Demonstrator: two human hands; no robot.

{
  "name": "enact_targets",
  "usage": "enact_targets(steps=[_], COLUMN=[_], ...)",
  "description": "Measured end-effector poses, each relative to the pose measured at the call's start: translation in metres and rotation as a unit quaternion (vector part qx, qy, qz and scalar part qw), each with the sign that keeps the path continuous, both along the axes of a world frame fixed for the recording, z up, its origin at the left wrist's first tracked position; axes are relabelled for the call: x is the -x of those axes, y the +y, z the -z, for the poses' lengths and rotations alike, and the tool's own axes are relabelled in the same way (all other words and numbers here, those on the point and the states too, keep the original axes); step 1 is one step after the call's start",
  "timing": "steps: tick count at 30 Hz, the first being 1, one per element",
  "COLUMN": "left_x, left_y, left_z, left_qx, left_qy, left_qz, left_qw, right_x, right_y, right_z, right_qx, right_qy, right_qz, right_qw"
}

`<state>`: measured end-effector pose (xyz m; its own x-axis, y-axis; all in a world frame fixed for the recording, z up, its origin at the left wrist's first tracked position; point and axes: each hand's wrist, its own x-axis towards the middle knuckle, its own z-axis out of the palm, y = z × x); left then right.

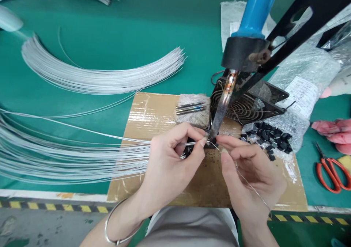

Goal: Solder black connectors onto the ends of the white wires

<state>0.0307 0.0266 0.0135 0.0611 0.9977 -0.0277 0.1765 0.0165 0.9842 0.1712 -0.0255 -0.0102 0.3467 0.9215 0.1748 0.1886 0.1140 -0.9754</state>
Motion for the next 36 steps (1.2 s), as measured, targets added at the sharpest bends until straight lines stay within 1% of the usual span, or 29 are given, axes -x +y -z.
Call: enact_targets(steps=[9,14,18,25,31,36], left_x=[0.0,-0.0001,0.0007,0.0015,0.0011,-0.0002], left_y=[-0.0017,-0.0005,-0.0009,-0.0019,-0.0019,-0.0003], left_z=[0.0019,0.0016,0.0019,0.0028,0.0019,0.0032], left_qx=[-0.007,0.003,0.012,0.005,0.004,0.016], left_qy=[-0.001,0.005,-0.009,-0.002,0.001,-0.006], left_qz=[0.004,0.002,0.003,0.008,0.004,0.003], left_qw=[1.0,1.0,1.0,1.0,1.0,1.0], right_x=[0.0007,-0.0007,-0.001,0.0003,-0.0002,-0.0006], right_y=[0.0003,-0.0004,-0.0004,0.0004,-0.0004,-0.0012], right_z=[0.0002,0.0007,0.0003,0.0001,-0.0002,0.0035], right_qx=[-0.008,-0.009,-0.006,-0.022,-0.021,-0.022], right_qy=[-0.01,-0.038,-0.054,-0.069,-0.065,-0.064], right_qz=[0.005,0.002,0.003,0.003,0.002,0.002], right_qw=[1.0,0.999,0.999,0.997,0.998,0.998])
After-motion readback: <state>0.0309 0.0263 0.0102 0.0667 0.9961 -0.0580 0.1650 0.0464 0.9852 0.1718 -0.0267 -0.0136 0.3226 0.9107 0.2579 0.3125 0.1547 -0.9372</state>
